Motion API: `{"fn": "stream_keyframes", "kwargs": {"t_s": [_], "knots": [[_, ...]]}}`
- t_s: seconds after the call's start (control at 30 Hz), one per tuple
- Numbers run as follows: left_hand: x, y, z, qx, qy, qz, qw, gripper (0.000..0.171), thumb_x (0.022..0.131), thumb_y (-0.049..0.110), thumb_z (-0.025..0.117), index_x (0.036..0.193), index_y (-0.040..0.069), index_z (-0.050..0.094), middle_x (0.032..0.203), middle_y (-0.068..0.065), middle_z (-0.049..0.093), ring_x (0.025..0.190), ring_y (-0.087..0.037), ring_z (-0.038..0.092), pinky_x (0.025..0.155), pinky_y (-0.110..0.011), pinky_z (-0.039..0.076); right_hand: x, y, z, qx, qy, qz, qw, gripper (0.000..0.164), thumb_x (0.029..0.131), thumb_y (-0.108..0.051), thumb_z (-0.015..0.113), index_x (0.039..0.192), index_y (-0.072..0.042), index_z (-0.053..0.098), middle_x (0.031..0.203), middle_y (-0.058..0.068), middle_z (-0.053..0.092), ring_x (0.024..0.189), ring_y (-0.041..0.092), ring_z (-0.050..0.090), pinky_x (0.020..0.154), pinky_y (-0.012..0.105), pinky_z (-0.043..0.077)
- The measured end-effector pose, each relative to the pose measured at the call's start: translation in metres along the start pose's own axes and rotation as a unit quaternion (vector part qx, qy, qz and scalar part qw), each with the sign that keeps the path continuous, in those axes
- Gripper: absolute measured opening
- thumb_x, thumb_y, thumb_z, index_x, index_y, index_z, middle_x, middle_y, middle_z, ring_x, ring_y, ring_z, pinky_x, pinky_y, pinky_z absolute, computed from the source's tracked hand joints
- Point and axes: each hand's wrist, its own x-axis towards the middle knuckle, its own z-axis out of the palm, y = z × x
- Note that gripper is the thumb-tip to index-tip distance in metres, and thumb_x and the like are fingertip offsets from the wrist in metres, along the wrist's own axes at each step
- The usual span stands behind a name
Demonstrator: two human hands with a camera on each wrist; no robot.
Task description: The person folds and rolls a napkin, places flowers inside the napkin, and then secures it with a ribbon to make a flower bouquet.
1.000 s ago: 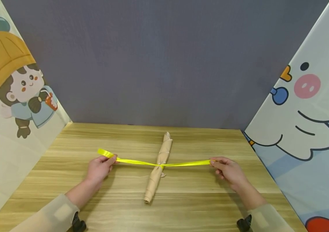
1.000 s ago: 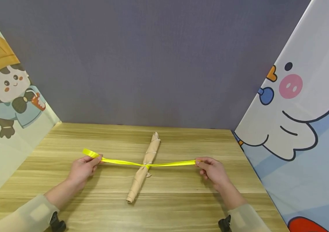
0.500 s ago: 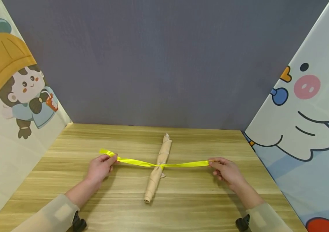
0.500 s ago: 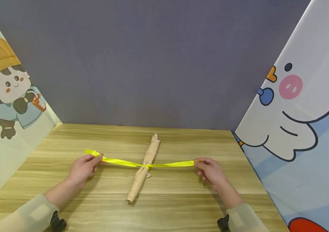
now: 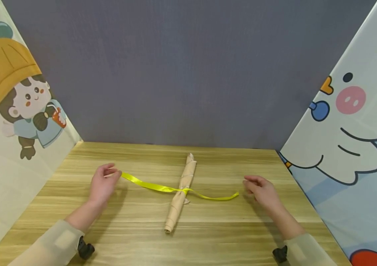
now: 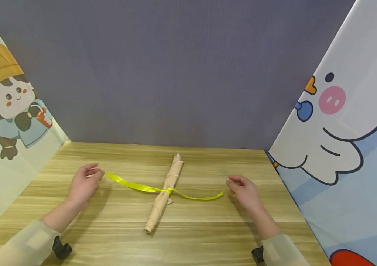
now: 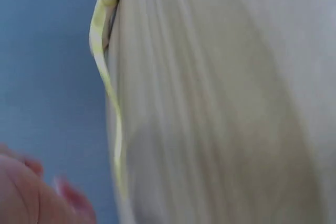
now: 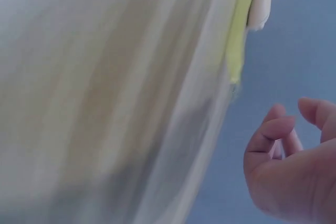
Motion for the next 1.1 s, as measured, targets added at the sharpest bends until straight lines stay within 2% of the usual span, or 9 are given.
{"fn": "stream_keyframes", "kwargs": {"t_s": [0.1, 0.2, 0.3, 0.47, 0.53, 0.63, 0.7, 0.87, 1.1], "knots": [[-0.004, 0.008, 0.01, 0.047, -0.1, 0.094, 0.9894, 0.039, 0.109, 0.019, 0.071, 0.143, 0.002, 0.067, 0.131, -0.021, 0.07, 0.102, -0.019, 0.07, 0.073, -0.021, 0.054, -0.001, -0.011, 0.014, -0.026, -0.007, -0.045, 0.999, 0.05, 0.109, -0.033, 0.071, 0.149, -0.004, 0.064, 0.12, 0.012, 0.074, 0.101, 0.024, 0.073, 0.076, 0.033, 0.059], [-0.008, 0.017, 0.027, 0.073, -0.201, 0.161, 0.9636, 0.032, 0.104, 0.018, 0.077, 0.133, 0.004, 0.074, 0.123, -0.019, 0.076, 0.097, -0.02, 0.072, 0.073, -0.025, 0.057, 0.002, -0.023, 0.033, -0.032, -0.048, -0.094, 0.994, 0.046, 0.108, -0.032, 0.072, 0.145, -0.006, 0.068, 0.125, 0.014, 0.074, 0.104, 0.03, 0.074, 0.08, 0.036, 0.061], [-0.009, 0.021, 0.048, 0.095, -0.274, 0.189, 0.9384, 0.034, 0.102, 0.018, 0.08, 0.133, 0.004, 0.075, 0.123, -0.017, 0.078, 0.102, -0.018, 0.071, 0.079, -0.025, 0.058, 0.004, -0.032, 0.055, -0.029, -0.089, -0.12, 0.988, 0.044, 0.107, -0.031, 0.073, 0.144, -0.007, 0.07, 0.126, 0.014, 0.074, 0.106, 0.034, 0.072, 0.079, 0.04, 0.061], [-0.005, 0.022, 0.077, 0.139, -0.346, 0.218, 0.9017, 0.044, 0.098, 0.015, 0.084, 0.138, 0.004, 0.072, 0.126, -0.014, 0.077, 0.109, -0.023, 0.072, 0.089, -0.03, 0.059, 0.012, -0.042, 0.089, -0.036, -0.137, -0.142, 0.98, 0.039, 0.106, -0.025, 0.074, 0.14, -0.006, 0.072, 0.125, 0.014, 0.075, 0.1, 0.026, 0.071, 0.08, 0.038, 0.061], [-0.004, 0.022, 0.085, 0.165, -0.362, 0.235, 0.887, 0.049, 0.095, 0.015, 0.086, 0.14, 0.005, 0.071, 0.128, -0.013, 0.076, 0.112, -0.026, 0.07, 0.092, -0.032, 0.058, 0.016, -0.045, 0.1, -0.046, -0.149, -0.146, 0.977, 0.038, 0.106, -0.023, 0.074, 0.14, -0.007, 0.073, 0.125, 0.013, 0.076, 0.099, 0.02, 0.071, 0.079, 0.033, 0.061], [-0.006, 0.021, 0.096, 0.201, -0.368, 0.253, 0.8719, 0.056, 0.091, 0.019, 0.091, 0.141, 0.006, 0.07, 0.127, -0.01, 0.074, 0.109, -0.024, 0.067, 0.093, -0.032, 0.056, 0.021, -0.047, 0.114, -0.071, -0.157, -0.154, 0.973, 0.036, 0.107, -0.022, 0.073, 0.14, -0.009, 0.073, 0.124, 0.01, 0.078, 0.101, 0.018, 0.071, 0.082, 0.031, 0.06], [-0.007, 0.021, 0.102, 0.212, -0.364, 0.259, 0.869, 0.058, 0.088, 0.022, 0.093, 0.14, 0.006, 0.072, 0.124, -0.01, 0.074, 0.106, -0.022, 0.065, 0.091, -0.031, 0.055, 0.024, -0.048, 0.122, -0.084, -0.158, -0.158, 0.971, 0.037, 0.107, -0.023, 0.073, 0.142, -0.01, 0.073, 0.124, 0.008, 0.079, 0.107, 0.019, 0.073, 0.089, 0.032, 0.061], [-0.013, 0.021, 0.111, 0.218, -0.361, 0.245, 0.8733, 0.06, 0.087, 0.028, 0.094, 0.139, 0.006, 0.073, 0.12, -0.008, 0.071, 0.102, -0.018, 0.062, 0.09, -0.032, 0.054, 0.029, -0.05, 0.136, -0.098, -0.165, -0.162, 0.968, 0.041, 0.107, -0.027, 0.073, 0.146, -0.014, 0.071, 0.128, 0.006, 0.08, 0.117, 0.022, 0.073, 0.101, 0.043, 0.059], [-0.015, 0.021, 0.12, 0.226, -0.359, 0.232, 0.8753, 0.081, 0.091, 0.039, 0.092, 0.154, 0.0, 0.06, 0.136, -0.012, 0.066, 0.117, -0.024, 0.062, 0.105, -0.047, 0.055, 0.03, -0.05, 0.142, -0.108, -0.18, -0.172, 0.962, 0.043, 0.104, -0.026, 0.077, 0.145, -0.014, 0.072, 0.127, 0.009, 0.079, 0.111, 0.023, 0.072, 0.096, 0.042, 0.06]]}}
